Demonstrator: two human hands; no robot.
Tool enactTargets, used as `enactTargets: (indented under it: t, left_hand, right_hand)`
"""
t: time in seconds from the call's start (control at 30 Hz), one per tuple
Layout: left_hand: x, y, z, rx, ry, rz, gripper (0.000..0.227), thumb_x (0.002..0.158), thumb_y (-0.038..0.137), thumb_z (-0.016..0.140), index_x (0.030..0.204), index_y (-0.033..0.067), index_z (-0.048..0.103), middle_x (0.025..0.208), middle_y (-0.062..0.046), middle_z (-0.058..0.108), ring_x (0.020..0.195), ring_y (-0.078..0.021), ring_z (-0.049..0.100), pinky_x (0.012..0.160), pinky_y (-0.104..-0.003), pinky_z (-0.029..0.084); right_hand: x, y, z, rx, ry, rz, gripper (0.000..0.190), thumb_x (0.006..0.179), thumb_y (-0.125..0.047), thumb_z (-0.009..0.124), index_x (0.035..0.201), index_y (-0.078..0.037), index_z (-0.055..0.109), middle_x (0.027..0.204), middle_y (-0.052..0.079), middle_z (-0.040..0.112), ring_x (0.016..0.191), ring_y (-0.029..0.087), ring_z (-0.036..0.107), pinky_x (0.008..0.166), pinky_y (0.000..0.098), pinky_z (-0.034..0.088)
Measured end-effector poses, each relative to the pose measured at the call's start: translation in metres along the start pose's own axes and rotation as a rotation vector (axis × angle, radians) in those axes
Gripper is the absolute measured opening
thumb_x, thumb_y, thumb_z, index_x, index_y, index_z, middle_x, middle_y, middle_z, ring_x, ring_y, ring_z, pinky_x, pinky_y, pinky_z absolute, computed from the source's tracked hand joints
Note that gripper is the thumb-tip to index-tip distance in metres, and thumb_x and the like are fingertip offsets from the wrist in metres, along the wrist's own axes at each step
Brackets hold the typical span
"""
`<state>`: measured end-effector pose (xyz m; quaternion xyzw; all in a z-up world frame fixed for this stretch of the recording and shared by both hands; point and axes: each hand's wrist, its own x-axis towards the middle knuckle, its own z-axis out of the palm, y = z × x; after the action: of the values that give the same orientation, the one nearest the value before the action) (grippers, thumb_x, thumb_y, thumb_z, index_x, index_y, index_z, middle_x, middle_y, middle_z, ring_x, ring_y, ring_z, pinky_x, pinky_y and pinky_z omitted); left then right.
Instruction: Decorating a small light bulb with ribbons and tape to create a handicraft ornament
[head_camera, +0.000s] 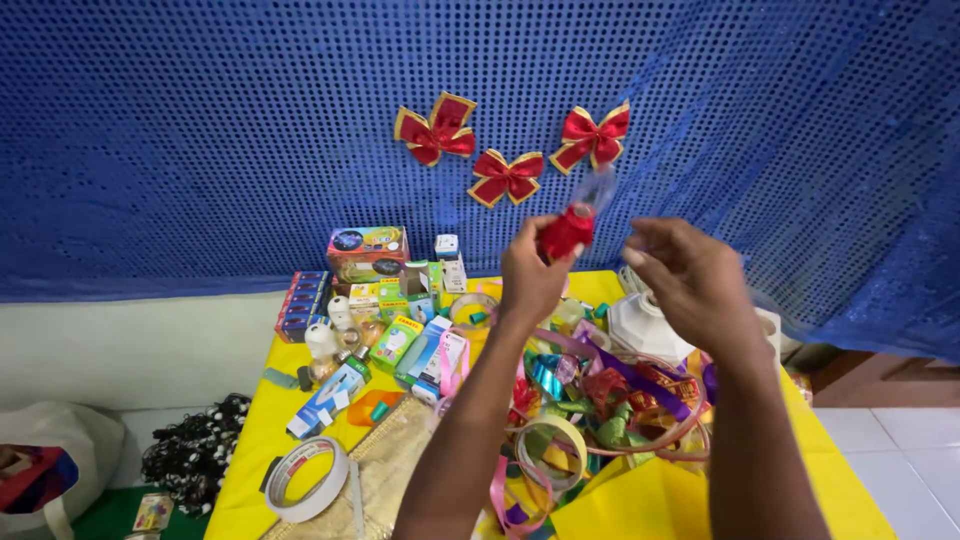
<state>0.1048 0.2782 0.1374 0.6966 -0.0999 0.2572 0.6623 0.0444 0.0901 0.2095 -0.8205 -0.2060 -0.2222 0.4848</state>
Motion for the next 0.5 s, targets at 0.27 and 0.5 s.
enactTargets:
  t: [0.27, 0.5]
  left_hand:
    - [0.004, -0.012, 0.008, 0.014, -0.02, 0.079, 0.046, 0.074, 0.011, 0.087, 0.116, 0.0085, 0.068, 0.103, -0.023, 0.073, 0.102, -0.0467, 0.071, 0.082, -0.048, 0.062]
    - [-0.011, -0.019, 0.006, 0.051, -0.122, 0.09, 0.038, 0.078, 0.013, 0.082, 0.112, 0.0097, 0.067, 0.1, -0.018, 0.075, 0.101, -0.0413, 0.073, 0.084, -0.049, 0.061]
  right_hand:
    - [0.03, 0.013, 0.042, 0.106, 0.139, -0.109, 0.064, 0.089, -0.003, 0.083, 0.144, 0.005, 0.051, 0.118, 0.026, 0.066, 0.104, 0.037, 0.068, 0.086, 0.0447, 0.057]
    - [0.025, 0.048, 0.041, 0.187, 0.218, -0.164, 0.05, 0.097, 0.003, 0.074, 0.143, 0.006, 0.054, 0.104, 0.022, 0.069, 0.098, 0.029, 0.068, 0.089, 0.0411, 0.057]
